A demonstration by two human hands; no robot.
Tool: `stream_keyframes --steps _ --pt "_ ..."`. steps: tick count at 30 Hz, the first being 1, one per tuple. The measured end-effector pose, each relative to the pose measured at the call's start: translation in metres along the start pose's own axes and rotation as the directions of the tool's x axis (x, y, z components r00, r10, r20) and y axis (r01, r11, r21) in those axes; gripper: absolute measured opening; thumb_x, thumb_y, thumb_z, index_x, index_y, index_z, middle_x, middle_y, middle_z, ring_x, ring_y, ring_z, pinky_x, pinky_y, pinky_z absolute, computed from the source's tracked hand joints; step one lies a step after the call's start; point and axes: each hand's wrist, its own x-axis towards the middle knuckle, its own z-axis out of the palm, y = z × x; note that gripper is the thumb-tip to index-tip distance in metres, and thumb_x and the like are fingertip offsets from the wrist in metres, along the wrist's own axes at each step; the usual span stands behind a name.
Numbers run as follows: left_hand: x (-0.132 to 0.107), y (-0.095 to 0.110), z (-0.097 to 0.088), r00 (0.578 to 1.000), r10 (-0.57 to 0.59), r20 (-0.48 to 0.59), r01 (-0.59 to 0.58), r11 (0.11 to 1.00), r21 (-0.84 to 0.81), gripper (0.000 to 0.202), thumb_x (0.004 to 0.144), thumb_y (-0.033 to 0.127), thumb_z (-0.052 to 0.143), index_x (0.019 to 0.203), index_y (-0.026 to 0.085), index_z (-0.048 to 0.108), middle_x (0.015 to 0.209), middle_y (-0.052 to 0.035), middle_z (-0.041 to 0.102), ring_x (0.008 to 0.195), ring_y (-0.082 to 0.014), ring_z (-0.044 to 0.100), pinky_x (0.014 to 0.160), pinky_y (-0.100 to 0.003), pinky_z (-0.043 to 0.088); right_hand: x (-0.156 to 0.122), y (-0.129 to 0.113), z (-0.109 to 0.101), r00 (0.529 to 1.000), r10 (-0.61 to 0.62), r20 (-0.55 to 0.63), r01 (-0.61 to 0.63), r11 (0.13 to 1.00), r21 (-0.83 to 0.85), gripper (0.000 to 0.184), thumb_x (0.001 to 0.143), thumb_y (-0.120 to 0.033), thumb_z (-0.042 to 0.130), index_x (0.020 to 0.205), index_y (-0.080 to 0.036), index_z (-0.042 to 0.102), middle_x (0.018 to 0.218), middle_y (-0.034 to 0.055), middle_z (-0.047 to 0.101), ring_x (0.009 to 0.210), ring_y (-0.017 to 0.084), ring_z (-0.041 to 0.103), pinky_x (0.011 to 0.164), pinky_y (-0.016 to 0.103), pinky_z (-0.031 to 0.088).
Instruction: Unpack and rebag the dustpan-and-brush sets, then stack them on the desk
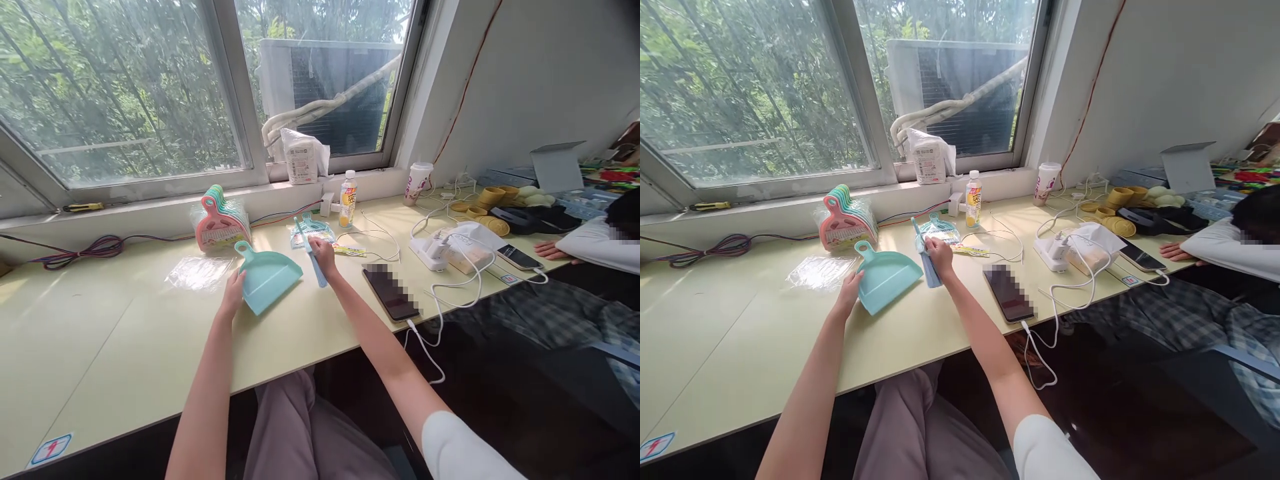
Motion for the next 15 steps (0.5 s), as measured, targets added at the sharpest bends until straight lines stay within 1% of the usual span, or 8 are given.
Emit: stream_keyframes --steps 1,2,4,5,8,11,13,15 --pt "0.002 -0.002 -0.005 1.0 -0.021 -0.018 0.021 1.0 0.005 0.02 0.077 0.028 0.057 0.09 0.016 0.068 0.081 -0.0044 0.064 0.085 -0.0239 0.058 0.076 -0.032 0.045 0.004 0.003 -0.003 0.996 -0.088 0.004 0.088 0.986 -0.143 0.039 0.092 -0.042 0.041 0.068 -0.019 0.063 0.077 0.0051 0.062 0.084 0.019 0.058 0.077 0.027 0.041" --pt "0.004 -0.003 -0.01 0.998 -0.044 -0.035 0.044 0.999 0.025 0.017 0.076 0.026 0.059 0.086 0.016 0.068 0.077 -0.0039 0.063 0.083 -0.0241 0.058 0.074 -0.031 0.045 0.006 0.008 -0.005 0.989 -0.149 0.008 0.146 0.956 -0.255 0.038 0.092 -0.039 0.042 0.067 -0.019 0.062 0.079 0.007 0.063 0.088 0.021 0.057 0.08 0.029 0.04" --pt "0.005 -0.007 -0.018 0.994 -0.076 -0.076 0.084 0.991 0.103 0.009 0.072 0.022 0.061 0.075 0.017 0.068 0.068 -0.003 0.06 0.082 -0.0247 0.057 0.072 -0.031 0.044 0.01 0.018 -0.004 0.97 -0.24 0.039 0.233 0.867 -0.441 0.034 0.091 -0.033 0.044 0.068 -0.018 0.064 0.084 0.0113 0.064 0.093 0.024 0.055 0.085 0.032 0.038" --pt "0.005 -0.008 -0.021 0.993 -0.081 -0.09 0.095 0.984 0.153 0.007 0.07 0.019 0.061 0.071 0.018 0.067 0.065 -0.0029 0.059 0.081 -0.0253 0.057 0.071 -0.03 0.044 0.011 0.024 -0.002 0.962 -0.264 0.064 0.261 0.829 -0.495 0.031 0.09 -0.03 0.045 0.069 -0.017 0.065 0.086 0.0133 0.064 0.096 0.026 0.055 0.087 0.034 0.038" --pt "0.006 -0.011 -0.025 0.994 -0.026 -0.104 0.059 0.943 0.328 0.006 0.068 0.02 0.06 0.066 0.019 0.066 0.066 -0.0039 0.06 0.084 -0.0268 0.057 0.069 -0.03 0.043 0.012 0.04 0.007 0.951 -0.279 0.137 0.306 0.771 -0.559 0.027 0.09 -0.025 0.046 0.074 -0.015 0.066 0.091 0.0171 0.064 0.099 0.028 0.053 0.09 0.039 0.036" --pt "0.006 -0.011 -0.027 0.991 0.037 -0.127 0.029 0.878 0.479 0.007 0.07 0.024 0.06 0.067 0.021 0.066 0.07 -0.0056 0.062 0.088 -0.0283 0.058 0.068 -0.029 0.044 0.014 0.049 0.012 0.951 -0.264 0.158 0.308 0.781 -0.544 0.022 0.089 -0.022 0.049 0.076 -0.016 0.066 0.093 0.0176 0.064 0.099 0.028 0.052 0.093 0.043 0.035" --pt "0.007 -0.011 -0.027 0.991 0.039 -0.132 0.04 0.836 0.548 0.008 0.071 0.027 0.061 0.068 0.022 0.066 0.07 -0.0058 0.062 0.088 -0.029 0.059 0.068 -0.03 0.044 0.015 0.052 0.014 0.948 -0.265 0.177 0.319 0.789 -0.526 0.017 0.088 -0.023 0.053 0.077 -0.017 0.066 0.093 0.0166 0.064 0.101 0.028 0.051 0.097 0.045 0.032" --pt "0.007 -0.01 -0.028 0.992 0.041 -0.122 0.04 0.802 0.596 0.008 0.073 0.028 0.061 0.071 0.023 0.066 0.072 -0.006 0.063 0.088 -0.0297 0.059 0.069 -0.031 0.045 0.014 0.051 0.014 0.94 -0.26 0.221 0.34 0.763 -0.55 0.018 0.088 -0.028 0.055 0.078 -0.018 0.065 0.094 0.0159 0.064 0.102 0.028 0.05 0.099 0.047 0.028"
